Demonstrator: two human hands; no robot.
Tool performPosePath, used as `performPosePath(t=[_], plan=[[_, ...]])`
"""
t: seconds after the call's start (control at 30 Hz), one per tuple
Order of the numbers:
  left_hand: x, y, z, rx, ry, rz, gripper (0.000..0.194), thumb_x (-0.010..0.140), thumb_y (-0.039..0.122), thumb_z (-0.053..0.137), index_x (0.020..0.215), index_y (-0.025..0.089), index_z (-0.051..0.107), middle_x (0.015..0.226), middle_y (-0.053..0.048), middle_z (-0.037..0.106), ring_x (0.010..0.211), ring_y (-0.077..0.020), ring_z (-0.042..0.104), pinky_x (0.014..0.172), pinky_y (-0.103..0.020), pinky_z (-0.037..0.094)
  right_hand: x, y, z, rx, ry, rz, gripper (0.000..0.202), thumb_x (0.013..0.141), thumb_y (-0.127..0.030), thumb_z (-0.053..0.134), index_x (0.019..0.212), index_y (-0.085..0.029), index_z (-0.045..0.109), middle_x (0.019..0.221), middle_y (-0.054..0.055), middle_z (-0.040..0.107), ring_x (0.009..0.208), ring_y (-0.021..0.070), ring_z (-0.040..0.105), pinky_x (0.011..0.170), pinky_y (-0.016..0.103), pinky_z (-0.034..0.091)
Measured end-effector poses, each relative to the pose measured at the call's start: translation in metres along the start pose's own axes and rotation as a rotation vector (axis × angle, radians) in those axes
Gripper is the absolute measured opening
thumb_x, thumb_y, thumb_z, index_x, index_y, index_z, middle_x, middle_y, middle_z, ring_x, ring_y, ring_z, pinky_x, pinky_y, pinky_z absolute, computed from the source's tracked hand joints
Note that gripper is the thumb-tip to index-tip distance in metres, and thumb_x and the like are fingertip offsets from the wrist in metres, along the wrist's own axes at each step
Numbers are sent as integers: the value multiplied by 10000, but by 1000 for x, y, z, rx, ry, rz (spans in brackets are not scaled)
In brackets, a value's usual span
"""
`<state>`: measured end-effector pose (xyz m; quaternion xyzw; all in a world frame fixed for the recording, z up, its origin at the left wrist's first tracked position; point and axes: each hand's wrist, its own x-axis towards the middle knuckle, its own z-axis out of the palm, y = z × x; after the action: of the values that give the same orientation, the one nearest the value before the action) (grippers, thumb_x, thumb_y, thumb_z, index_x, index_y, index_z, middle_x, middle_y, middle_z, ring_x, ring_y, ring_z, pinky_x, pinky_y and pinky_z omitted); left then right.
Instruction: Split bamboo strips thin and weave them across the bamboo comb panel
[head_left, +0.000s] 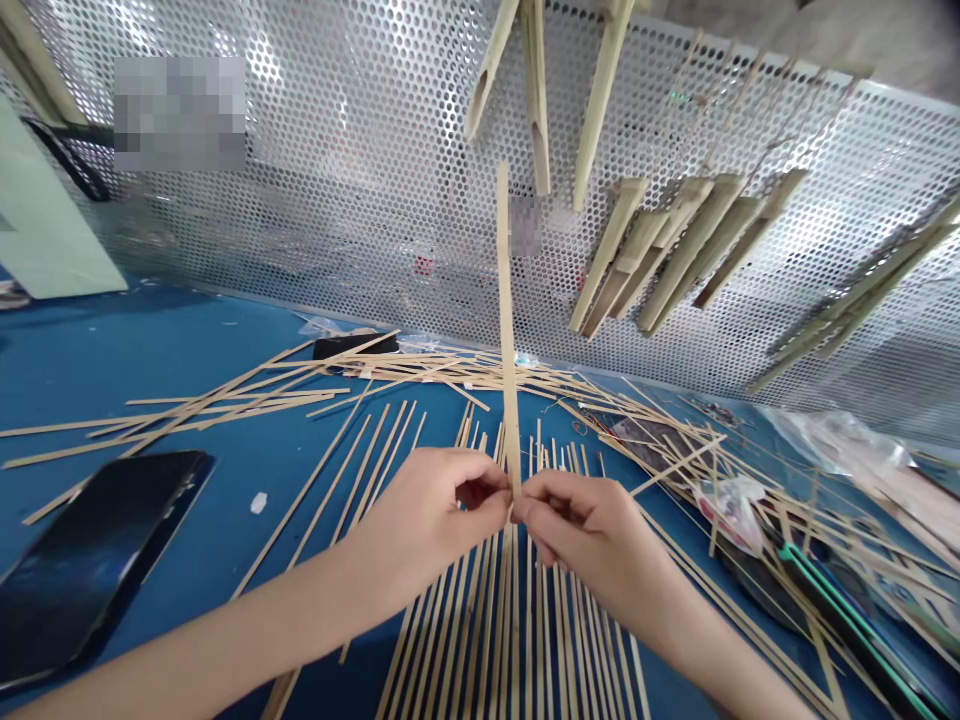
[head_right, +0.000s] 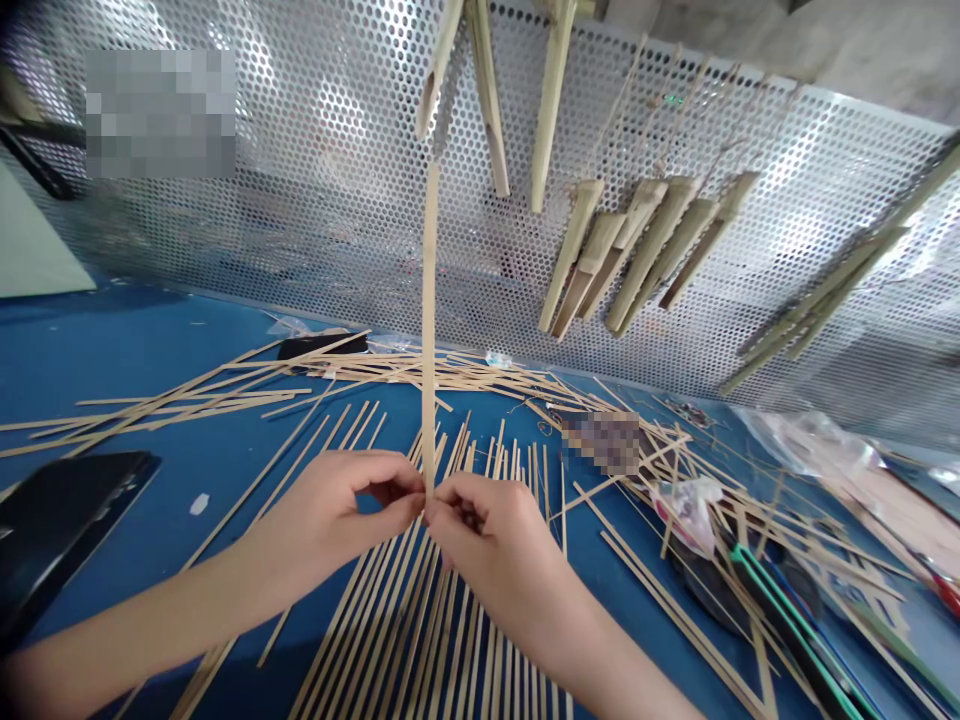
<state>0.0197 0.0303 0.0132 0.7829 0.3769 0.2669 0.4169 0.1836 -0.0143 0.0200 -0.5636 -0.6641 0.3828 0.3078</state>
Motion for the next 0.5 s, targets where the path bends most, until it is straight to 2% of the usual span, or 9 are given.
performPosePath(t=[0.2,0.3,0.5], plan=[[4,3,-8,-248,-47,-15,107,789,193,544,731,182,633,725,21,620,720,-124,560,676,-219,420,1,-3,-5,145,-59,26,190,851,-202,475,672,-169,531,523,-50,450,494,76,393,476,212,293],[6,7,-11,-371,-71,-42,133,803,194,531,775,184,661,733,16,632,728,-124,561,682,-217,420,1,-4,-7,219,-109,20,179,849,-202,486,686,-164,551,508,-54,460,466,66,378,463,207,286],[3,11,-13,-273,-68,-56,155,774,192,512,705,171,649,661,15,599,665,-131,525,627,-230,401,4,-4,-5,368,-160,34,250,859,-293,498,665,-150,560,489,-40,477,444,63,395,446,195,310]])
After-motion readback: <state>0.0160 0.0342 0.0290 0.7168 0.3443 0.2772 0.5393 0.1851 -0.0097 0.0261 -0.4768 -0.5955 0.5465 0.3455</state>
